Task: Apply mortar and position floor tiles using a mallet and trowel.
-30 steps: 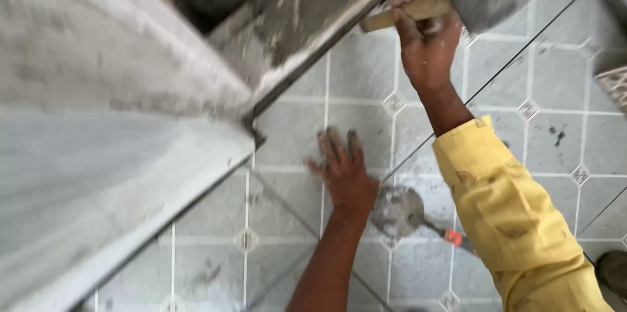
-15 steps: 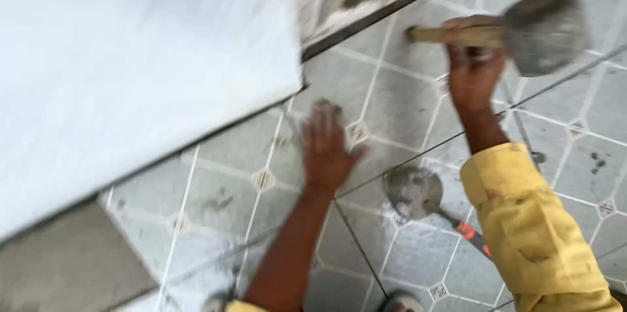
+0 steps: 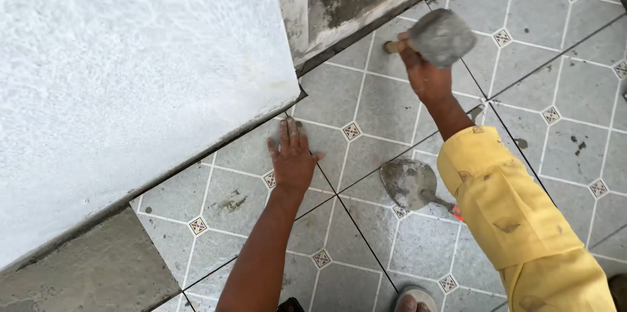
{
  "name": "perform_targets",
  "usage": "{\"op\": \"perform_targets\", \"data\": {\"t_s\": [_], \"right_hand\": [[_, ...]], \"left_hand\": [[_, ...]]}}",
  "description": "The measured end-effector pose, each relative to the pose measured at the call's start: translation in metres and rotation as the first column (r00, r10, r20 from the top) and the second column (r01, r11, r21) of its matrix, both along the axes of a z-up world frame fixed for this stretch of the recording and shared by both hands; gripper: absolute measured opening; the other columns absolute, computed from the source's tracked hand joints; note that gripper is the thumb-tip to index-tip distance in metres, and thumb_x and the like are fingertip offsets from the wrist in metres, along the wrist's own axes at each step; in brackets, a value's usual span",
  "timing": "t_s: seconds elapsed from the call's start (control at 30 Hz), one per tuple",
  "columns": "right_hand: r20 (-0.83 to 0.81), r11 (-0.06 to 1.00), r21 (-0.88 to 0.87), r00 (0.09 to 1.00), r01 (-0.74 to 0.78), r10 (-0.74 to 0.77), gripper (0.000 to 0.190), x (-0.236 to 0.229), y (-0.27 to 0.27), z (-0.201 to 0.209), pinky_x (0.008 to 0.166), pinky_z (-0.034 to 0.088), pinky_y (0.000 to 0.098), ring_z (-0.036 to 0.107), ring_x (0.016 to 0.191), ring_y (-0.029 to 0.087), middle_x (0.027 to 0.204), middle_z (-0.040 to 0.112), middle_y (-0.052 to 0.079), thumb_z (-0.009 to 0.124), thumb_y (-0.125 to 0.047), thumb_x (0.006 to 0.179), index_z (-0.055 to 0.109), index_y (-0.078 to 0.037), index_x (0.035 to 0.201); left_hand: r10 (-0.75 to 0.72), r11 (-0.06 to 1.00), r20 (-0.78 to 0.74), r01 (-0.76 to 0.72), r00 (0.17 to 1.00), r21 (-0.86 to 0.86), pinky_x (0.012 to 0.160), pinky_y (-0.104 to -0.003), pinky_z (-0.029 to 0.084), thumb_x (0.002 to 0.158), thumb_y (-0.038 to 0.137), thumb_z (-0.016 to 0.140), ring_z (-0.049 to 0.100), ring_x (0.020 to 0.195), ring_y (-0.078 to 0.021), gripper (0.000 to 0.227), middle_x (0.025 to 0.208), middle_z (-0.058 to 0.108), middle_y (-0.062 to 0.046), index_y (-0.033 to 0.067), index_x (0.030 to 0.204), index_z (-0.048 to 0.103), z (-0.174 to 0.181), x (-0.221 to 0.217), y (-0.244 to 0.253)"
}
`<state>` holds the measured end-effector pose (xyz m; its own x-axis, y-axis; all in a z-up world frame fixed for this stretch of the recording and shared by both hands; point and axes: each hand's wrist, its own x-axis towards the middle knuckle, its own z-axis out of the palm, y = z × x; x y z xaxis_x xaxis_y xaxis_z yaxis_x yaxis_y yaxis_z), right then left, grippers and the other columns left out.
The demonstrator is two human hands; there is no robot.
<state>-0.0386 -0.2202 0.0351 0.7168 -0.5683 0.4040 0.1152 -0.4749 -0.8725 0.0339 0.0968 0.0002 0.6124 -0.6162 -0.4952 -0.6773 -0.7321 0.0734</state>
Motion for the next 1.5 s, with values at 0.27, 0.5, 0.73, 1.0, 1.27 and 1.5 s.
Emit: {"op": "perform_targets", "data": {"t_s": [0.27,0.5,0.73,1.0,1.27,1.5], "right_hand": [[-0.053,0.956,-0.29,0.996,0.051,-0.069,0.02,0.008,0.022,-0.005,0.096,0.06,0.0398,0.068,0.113,0.028,0.123,0.069,0.016,0.07,-0.014,0.108,0.067,-0.002,0.125],[-0.424,0.989,-0.016,0.895,0.145,-0.138,0.015,0.018,0.005,0.015,0.084,0.06,0.0383,0.071,0.095,0.024,0.116,0.074,0.01,0.061,-0.015,0.108,0.068,-0.008,0.12],[-0.005,0.992,0.106,0.997,0.071,-0.071,0.015,0.011,-0.019,-0.002,0.101,0.057,0.0358,0.067,0.112,0.022,0.118,0.067,0.013,0.064,0.006,0.101,0.061,0.001,0.115],[-0.052,0.982,-0.02,0.98,0.19,-0.191,0.004,0.007,-0.047,-0.023,0.092,0.061,0.0342,0.073,0.097,0.02,0.104,0.074,0.01,0.07,0.005,0.102,0.069,0.002,0.101],[-0.113,0.98,-0.021,0.974,0.198,-0.199,0.007,0.006,-0.029,-0.013,0.082,0.053,0.0316,0.065,0.091,0.018,0.11,0.074,0.011,0.073,-0.001,0.102,0.068,0.001,0.106],[0.003,0.989,-0.027,0.989,0.145,-0.145,0.009,0.018,-0.02,-0.009,0.09,0.057,0.0339,0.069,0.106,0.022,0.111,0.072,0.011,0.07,-0.008,0.105,0.067,0.0,0.107]], "left_hand": [[-0.047,0.996,-0.002,0.048,0.999,0.071,0.117,-0.061,0.026,0.093,0.059,0.058,0.005,0.157,-0.0375,0.097,0.171,0.003,-0.021,0.0016,0.161,0.019,-0.012,0.004,-0.005],[-0.046,0.995,-0.021,0.048,0.999,0.093,0.118,-0.06,0.026,0.094,0.059,0.059,0.006,0.157,-0.0373,0.096,0.17,0.004,-0.022,0.0006,0.16,0.021,-0.005,0.004,-0.004],[-0.069,0.996,0.023,0.068,0.997,0.058,0.119,-0.059,0.027,0.092,0.06,0.059,0.009,0.157,-0.0367,0.093,0.17,0.01,-0.02,0.0019,0.157,0.026,-0.008,0.0,0.003],[-0.064,0.998,0.121,0.067,0.991,-0.018,0.118,-0.059,0.032,0.092,0.058,0.062,0.016,0.157,-0.0363,0.09,0.17,0.016,-0.019,0.0016,0.155,0.033,-0.015,-0.008,0.011],[-0.071,0.993,0.148,0.083,0.986,-0.081,0.116,-0.058,0.034,0.089,0.057,0.065,0.018,0.155,-0.0371,0.092,0.167,0.019,-0.021,-0.0004,0.153,0.034,-0.016,-0.001,0.007],[-0.105,0.99,0.209,0.122,0.972,-0.075,0.116,-0.057,0.036,0.09,0.056,0.066,0.02,0.155,-0.0365,0.09,0.166,0.023,-0.023,-0.0015,0.152,0.037,-0.005,0.002,0.002]]}}
